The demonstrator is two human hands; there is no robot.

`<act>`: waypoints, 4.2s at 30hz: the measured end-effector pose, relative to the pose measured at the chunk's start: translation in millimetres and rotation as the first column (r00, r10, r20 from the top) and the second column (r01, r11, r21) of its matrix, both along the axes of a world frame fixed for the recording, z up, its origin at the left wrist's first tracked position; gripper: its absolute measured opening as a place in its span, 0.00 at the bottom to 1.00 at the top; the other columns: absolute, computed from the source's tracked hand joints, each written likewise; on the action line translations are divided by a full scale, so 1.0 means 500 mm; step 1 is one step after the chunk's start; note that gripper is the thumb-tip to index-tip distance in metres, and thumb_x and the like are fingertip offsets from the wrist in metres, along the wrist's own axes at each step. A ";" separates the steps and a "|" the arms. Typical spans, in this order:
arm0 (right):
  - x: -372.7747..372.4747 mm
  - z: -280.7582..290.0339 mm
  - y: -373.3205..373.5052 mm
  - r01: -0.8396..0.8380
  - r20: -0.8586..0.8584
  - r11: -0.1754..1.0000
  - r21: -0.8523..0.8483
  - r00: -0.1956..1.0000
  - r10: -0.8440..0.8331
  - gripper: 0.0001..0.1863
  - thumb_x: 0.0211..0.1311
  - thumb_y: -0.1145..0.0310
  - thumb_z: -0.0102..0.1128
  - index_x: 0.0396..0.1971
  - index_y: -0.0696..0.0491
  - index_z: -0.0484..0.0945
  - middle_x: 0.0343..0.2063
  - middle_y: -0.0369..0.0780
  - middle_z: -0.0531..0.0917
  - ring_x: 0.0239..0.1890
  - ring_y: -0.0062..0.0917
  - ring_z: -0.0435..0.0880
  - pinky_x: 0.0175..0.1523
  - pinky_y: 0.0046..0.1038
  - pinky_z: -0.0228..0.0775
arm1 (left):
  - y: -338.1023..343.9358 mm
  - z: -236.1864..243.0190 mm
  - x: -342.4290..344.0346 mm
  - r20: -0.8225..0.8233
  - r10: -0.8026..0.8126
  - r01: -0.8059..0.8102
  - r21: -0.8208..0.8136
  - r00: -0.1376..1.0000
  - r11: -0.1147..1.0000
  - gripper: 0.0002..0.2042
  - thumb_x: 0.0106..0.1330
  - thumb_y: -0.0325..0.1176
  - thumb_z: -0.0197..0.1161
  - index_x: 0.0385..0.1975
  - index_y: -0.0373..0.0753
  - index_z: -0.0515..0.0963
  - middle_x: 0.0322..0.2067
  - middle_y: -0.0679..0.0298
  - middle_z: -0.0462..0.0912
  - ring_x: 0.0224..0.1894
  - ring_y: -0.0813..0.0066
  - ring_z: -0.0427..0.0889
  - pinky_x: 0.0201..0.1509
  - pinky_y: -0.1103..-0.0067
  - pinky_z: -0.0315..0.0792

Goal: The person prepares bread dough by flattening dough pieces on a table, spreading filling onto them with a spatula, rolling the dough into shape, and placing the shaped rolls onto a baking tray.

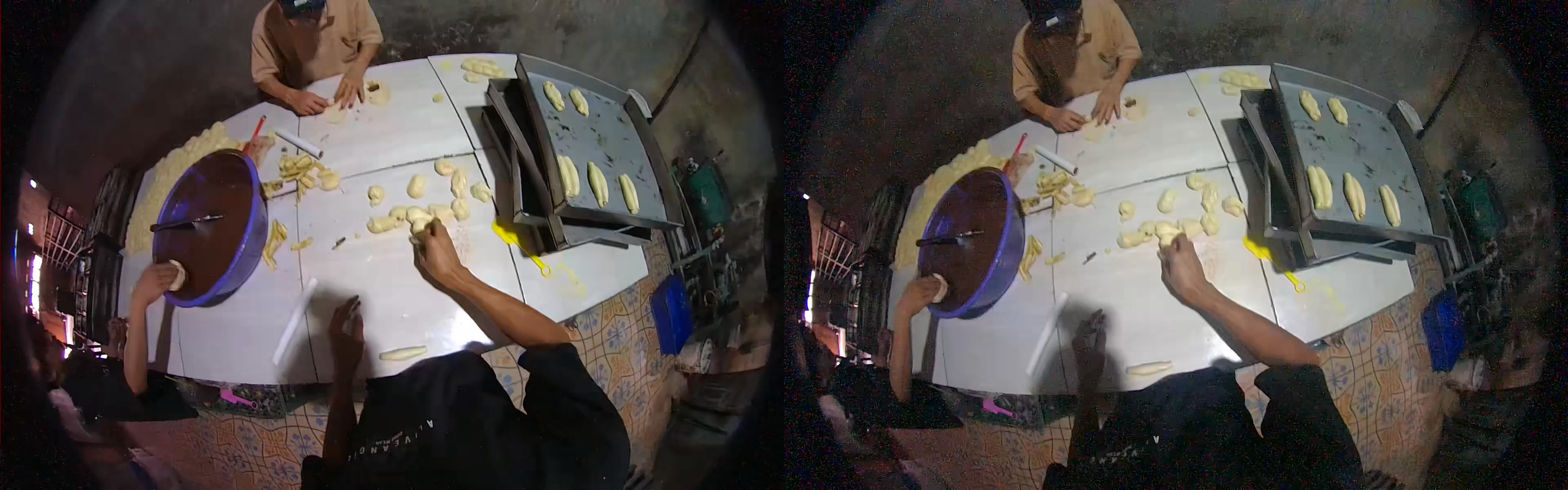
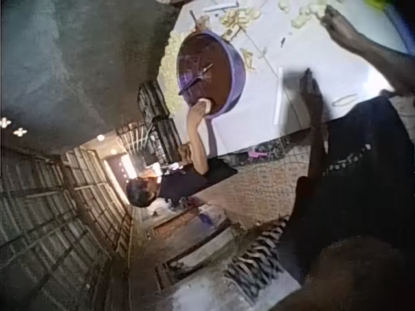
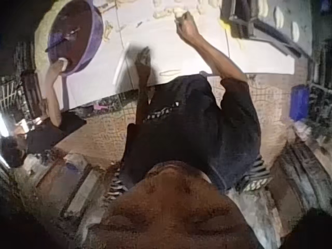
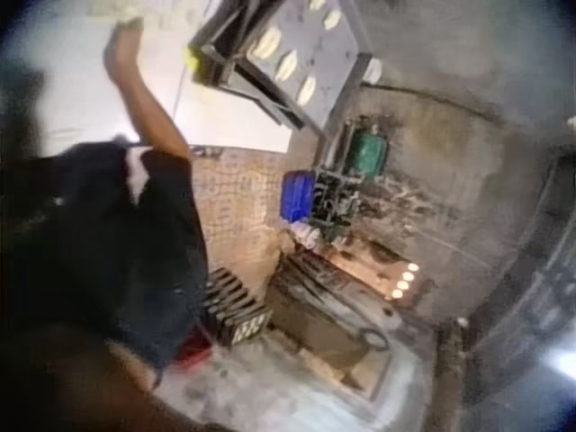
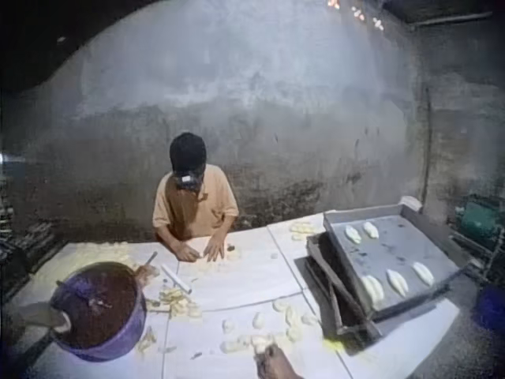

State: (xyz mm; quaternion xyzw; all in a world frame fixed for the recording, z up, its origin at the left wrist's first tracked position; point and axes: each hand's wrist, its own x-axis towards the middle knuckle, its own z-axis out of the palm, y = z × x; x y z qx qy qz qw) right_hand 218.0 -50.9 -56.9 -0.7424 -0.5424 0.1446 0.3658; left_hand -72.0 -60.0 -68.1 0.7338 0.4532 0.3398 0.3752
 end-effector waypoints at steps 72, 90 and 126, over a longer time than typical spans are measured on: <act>-0.040 -0.055 -0.062 -0.064 0.447 0.997 0.052 0.894 0.034 0.21 0.65 0.54 0.63 0.57 0.39 0.82 0.54 0.48 0.72 0.56 0.43 0.69 0.55 0.46 0.61 | 0.140 -0.038 0.175 -0.763 0.259 0.145 0.417 0.592 0.897 0.33 0.74 0.46 0.53 0.75 0.39 0.56 0.77 0.48 0.51 0.79 0.45 0.45 0.72 0.34 0.36; 0.225 -0.064 -0.254 0.266 0.494 0.958 0.107 0.822 -0.283 0.23 0.56 0.75 0.63 0.54 0.62 0.78 0.42 0.61 0.82 0.42 0.57 0.82 0.49 0.48 0.75 | 0.171 0.009 0.197 -0.571 -0.297 0.555 0.352 0.765 0.754 0.40 0.59 0.21 0.62 0.75 0.40 0.56 0.54 0.56 0.79 0.54 0.60 0.75 0.58 0.63 0.67; -0.634 0.290 0.695 -0.664 -0.039 -0.064 -0.745 -0.053 0.998 0.11 0.49 0.72 0.63 0.33 0.60 0.83 0.21 0.49 0.83 0.25 0.32 0.84 0.31 0.39 0.73 | -0.046 -0.075 -0.177 -0.377 0.772 -0.706 0.327 0.513 0.628 0.30 0.52 0.21 0.56 0.59 0.46 0.81 0.54 0.49 0.76 0.60 0.48 0.72 0.65 0.53 0.60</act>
